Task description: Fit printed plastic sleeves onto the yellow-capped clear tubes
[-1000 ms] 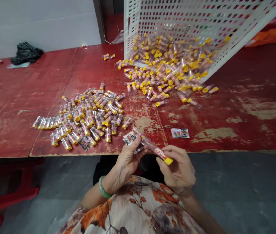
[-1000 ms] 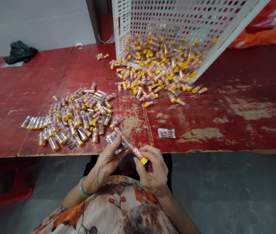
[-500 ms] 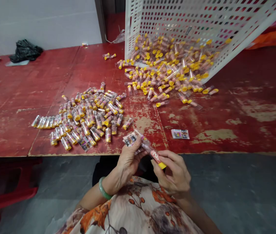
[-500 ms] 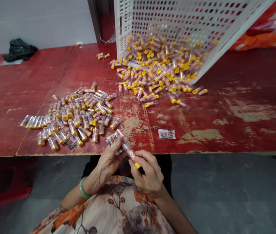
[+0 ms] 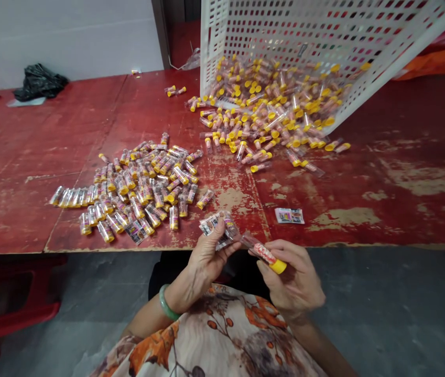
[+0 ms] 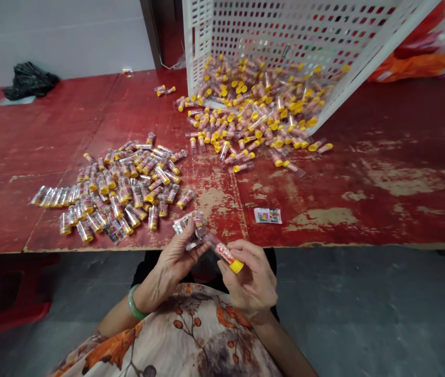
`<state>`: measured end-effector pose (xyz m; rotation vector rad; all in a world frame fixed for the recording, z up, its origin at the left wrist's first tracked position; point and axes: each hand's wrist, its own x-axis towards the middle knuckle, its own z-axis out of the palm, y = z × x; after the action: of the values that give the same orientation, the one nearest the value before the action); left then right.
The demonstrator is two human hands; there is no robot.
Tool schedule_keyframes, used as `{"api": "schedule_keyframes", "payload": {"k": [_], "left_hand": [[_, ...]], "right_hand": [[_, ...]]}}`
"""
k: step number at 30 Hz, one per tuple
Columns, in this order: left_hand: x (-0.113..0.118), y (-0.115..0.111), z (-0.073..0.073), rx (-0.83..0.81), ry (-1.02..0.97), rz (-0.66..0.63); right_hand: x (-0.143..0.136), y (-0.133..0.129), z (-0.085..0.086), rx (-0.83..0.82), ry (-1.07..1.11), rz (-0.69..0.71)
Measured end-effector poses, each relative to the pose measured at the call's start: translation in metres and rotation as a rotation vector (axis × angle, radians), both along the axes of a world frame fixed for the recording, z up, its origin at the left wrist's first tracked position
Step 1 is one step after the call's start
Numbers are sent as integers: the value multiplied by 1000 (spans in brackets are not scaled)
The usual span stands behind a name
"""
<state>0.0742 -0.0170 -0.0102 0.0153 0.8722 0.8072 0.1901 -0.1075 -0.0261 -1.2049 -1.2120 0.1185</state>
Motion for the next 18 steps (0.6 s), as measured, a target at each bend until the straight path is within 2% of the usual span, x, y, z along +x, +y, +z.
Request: {"api": "schedule_keyframes", "payload": {"k": [5,10,15,18], "left_hand": [[-2,-2,6,-20,-8,-19],[-3,-4,8,52,-30,-61],[1,-6,6,136,25,-38],[2,-8,3,218,56,-17]], "right_hand": [[1,5,3,53,-203,-39],[0,7,2,81,-402,-102],[-8,7,0,62,-309,-161],[-12,8,-7,74,-422,-250]]}}
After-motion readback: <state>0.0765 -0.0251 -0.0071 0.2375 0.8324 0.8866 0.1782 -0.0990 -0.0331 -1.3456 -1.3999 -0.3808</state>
